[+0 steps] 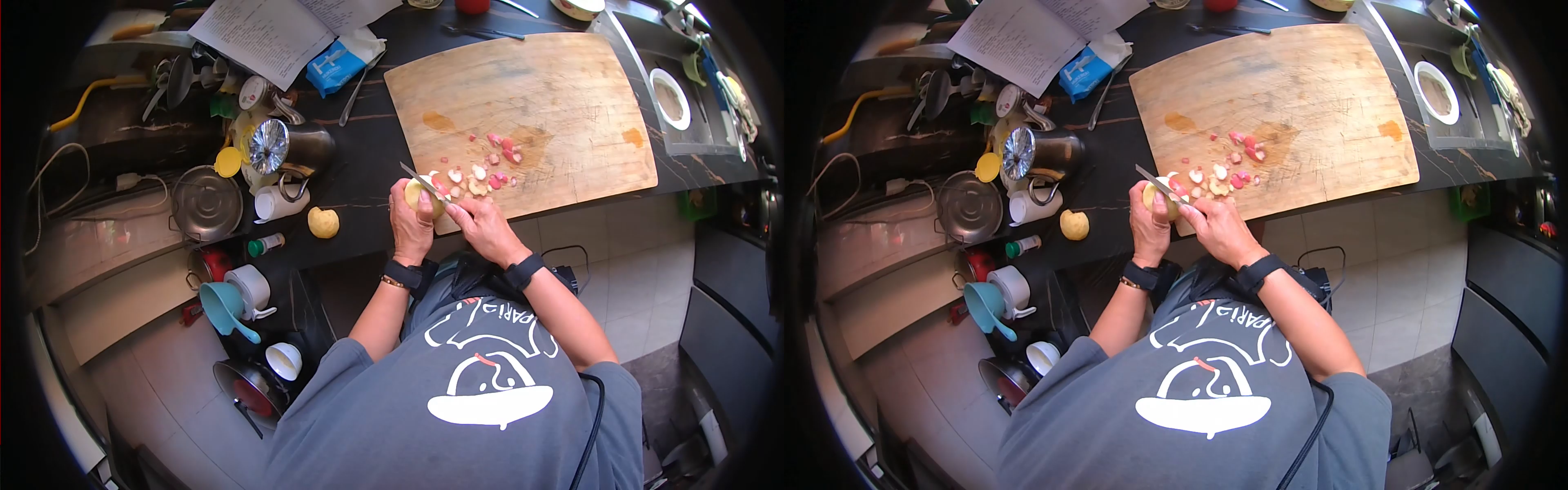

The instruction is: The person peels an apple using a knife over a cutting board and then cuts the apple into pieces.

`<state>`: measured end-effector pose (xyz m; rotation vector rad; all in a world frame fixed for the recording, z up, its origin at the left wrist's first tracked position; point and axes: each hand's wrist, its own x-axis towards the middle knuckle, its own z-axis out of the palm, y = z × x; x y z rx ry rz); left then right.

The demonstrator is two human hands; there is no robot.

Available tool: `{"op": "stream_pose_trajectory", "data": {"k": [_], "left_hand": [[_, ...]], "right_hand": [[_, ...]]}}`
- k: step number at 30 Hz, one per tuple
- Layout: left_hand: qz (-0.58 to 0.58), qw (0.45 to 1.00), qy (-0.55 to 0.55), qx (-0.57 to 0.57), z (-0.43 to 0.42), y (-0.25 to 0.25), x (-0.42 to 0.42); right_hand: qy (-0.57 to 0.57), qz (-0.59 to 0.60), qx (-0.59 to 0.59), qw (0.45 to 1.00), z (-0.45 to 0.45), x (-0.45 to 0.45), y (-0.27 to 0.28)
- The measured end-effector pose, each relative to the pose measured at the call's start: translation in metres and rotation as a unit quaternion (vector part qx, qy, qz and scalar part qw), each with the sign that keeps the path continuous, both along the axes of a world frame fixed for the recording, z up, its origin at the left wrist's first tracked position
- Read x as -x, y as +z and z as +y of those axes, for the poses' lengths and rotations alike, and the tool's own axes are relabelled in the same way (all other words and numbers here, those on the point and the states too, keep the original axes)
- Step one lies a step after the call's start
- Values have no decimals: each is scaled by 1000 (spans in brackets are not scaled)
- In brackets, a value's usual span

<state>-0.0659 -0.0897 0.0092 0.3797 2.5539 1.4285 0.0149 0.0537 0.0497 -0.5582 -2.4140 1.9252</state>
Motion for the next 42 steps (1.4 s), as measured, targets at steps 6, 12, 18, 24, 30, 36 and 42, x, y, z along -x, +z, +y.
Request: {"op": "stream_pose_trajectory", "data": {"k": [6,12,18,24,30,36,42], "left_hand": [[39,999,-12,34,2,2,0],[47,998,-20,45,3,4,2],[69,996,-37,51,2,7,0],[-3,999,-27,20,0,10,7],[-74,996,10,-43,-10,2,0],[-110,993,-37,-24,-15,-3,-2],[-157,987,-19,34,-8,8,-4]], "right_hand": [[-13,-41,35,998,1,5,-24],[-11,-57,69,996,3,10,-33],[-23,-145,119,982,6,12,-43],[-13,-119,100,988,4,8,-43],[32,43,43,998,2,-5,-20],[46,34,27,998,5,-10,-8],[42,30,24,998,8,-11,-5]]}}
